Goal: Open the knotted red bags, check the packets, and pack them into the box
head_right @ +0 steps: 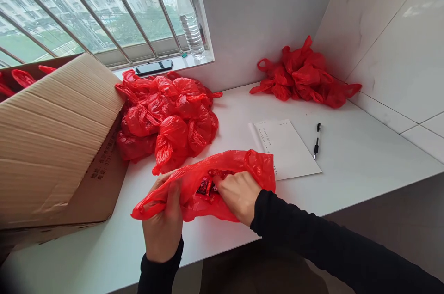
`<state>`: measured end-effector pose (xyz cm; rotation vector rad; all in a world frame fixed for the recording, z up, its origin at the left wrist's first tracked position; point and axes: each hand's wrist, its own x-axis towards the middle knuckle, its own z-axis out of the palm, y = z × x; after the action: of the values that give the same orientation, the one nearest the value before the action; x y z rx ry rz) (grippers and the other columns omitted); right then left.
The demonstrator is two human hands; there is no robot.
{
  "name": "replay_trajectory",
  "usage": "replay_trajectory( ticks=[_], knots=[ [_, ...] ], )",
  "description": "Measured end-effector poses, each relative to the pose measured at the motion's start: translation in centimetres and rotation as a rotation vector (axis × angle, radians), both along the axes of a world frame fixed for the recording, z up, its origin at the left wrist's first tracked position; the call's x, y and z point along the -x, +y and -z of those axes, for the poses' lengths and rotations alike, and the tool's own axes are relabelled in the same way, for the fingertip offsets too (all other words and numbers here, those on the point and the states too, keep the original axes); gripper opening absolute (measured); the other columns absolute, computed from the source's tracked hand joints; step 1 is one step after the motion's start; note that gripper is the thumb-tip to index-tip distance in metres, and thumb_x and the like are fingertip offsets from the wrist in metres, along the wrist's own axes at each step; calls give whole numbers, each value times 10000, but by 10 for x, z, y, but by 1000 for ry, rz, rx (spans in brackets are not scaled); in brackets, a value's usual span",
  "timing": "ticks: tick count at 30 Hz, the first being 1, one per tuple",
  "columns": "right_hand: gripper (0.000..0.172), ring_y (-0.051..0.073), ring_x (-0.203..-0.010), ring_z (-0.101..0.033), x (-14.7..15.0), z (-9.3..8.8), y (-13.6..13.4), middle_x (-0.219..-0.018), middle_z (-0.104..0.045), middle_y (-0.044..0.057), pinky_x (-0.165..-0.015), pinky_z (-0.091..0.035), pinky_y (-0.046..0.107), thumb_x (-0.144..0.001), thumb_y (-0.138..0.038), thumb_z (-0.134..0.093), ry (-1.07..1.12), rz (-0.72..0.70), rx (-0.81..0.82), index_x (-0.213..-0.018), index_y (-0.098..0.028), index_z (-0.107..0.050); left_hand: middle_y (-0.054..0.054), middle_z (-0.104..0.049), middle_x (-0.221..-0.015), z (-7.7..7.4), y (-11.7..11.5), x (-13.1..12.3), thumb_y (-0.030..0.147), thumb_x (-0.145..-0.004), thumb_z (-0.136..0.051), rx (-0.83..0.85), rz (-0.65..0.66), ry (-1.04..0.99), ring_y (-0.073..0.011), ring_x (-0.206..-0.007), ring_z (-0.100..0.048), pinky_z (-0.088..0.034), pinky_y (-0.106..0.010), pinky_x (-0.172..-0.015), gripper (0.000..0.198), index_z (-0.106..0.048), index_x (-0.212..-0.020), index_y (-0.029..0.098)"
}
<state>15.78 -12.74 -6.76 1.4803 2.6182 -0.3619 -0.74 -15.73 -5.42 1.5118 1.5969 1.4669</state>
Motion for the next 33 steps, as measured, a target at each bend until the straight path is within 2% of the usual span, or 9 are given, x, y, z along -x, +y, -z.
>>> replay_trajectory(
  ticks=[3, 6, 10, 14, 16, 20, 23, 30, 33],
  knots=[
    [258, 290, -752, -727, -3, -2, 5, -859, -739, 119, -558, -369, 313, -911, -96, -468, -23, 90, -30, -1139, -156, -570, -15, -736, -1019, 2, -2, 1, 365, -979, -587, 5, 7, 12, -174, -911, -673, -514, -262, -777, 200, -732, -1040, 241],
    [237, 270, -714, -723, -5, -5, 5, -829, -733, 104, -534, -331, 301, -908, -97, -473, -34, 103, -17, -1117, -161, -566, -17, -742, -1012, 2, -2, 1, 371, -975, -589, 16, 3, 13, -177, -886, -679, -515, -264, -756, 222, -741, -1069, 238],
    [378, 234, -715, -718, 0, -7, -4, -819, -730, 42, -533, -302, 288, -881, -114, -529, 25, -25, 28, -1239, -235, -533, -29, -746, -1022, 1, -4, 0, 387, -975, -584, 25, 6, 15, -200, -910, -691, -521, -280, -732, 244, -746, -1076, 235],
    [474, 247, -781, -704, 9, 1, -7, -863, -734, 51, -623, -383, 306, -914, -249, -578, 129, -133, 93, -1379, -267, -486, -27, -746, -1042, 0, -6, 0, 385, -978, -584, 37, 14, 25, -211, -965, -689, -520, -278, -744, 239, -744, -1082, 241],
    [435, 256, -806, -693, 11, 5, -7, -884, -736, 68, -664, -406, 325, -923, -277, -587, 126, -123, 92, -1354, -251, -527, -21, -746, -1048, -1, -7, 1, 388, -980, -583, 45, 24, 23, -204, -970, -686, -518, -268, -749, 238, -743, -1084, 245],
    [297, 250, -718, -683, 9, 4, -11, -801, -730, 57, -587, -363, 317, -907, -214, -576, 93, -136, 99, -1198, -254, -618, -16, -747, -1037, -2, -8, 2, 380, -981, -582, 43, 13, 33, -187, -932, -684, -511, -257, -736, 232, -741, -1076, 241],
    [188, 250, -725, -690, 7, 1, -15, -787, -728, 67, -588, -357, 312, -905, -212, -588, 79, -158, 111, -1079, -235, -656, -13, -746, -1025, -1, -7, 2, 367, -982, -581, 32, 13, 40, -177, -905, -681, -508, -256, -739, 224, -741, -1073, 240],
    [226, 261, -738, -715, -2, 0, -12, -835, -747, 61, -556, -304, 313, -891, -197, -574, 58, -50, 112, -1101, -247, -642, -11, -745, -1008, 0, -8, 0, 374, -981, -582, 28, 17, 22, -172, -895, -682, -508, -250, -736, 212, -730, -1036, 232],
    [341, 268, -717, -717, -6, -2, -9, -842, -744, 70, -542, -278, 317, -896, -138, -507, 45, 5, 69, -1210, -235, -598, -3, -746, -976, -3, -8, -3, 378, -983, -578, 31, 26, 21, -150, -845, -676, -507, -230, -713, 208, -721, -1007, 229]
  ],
)
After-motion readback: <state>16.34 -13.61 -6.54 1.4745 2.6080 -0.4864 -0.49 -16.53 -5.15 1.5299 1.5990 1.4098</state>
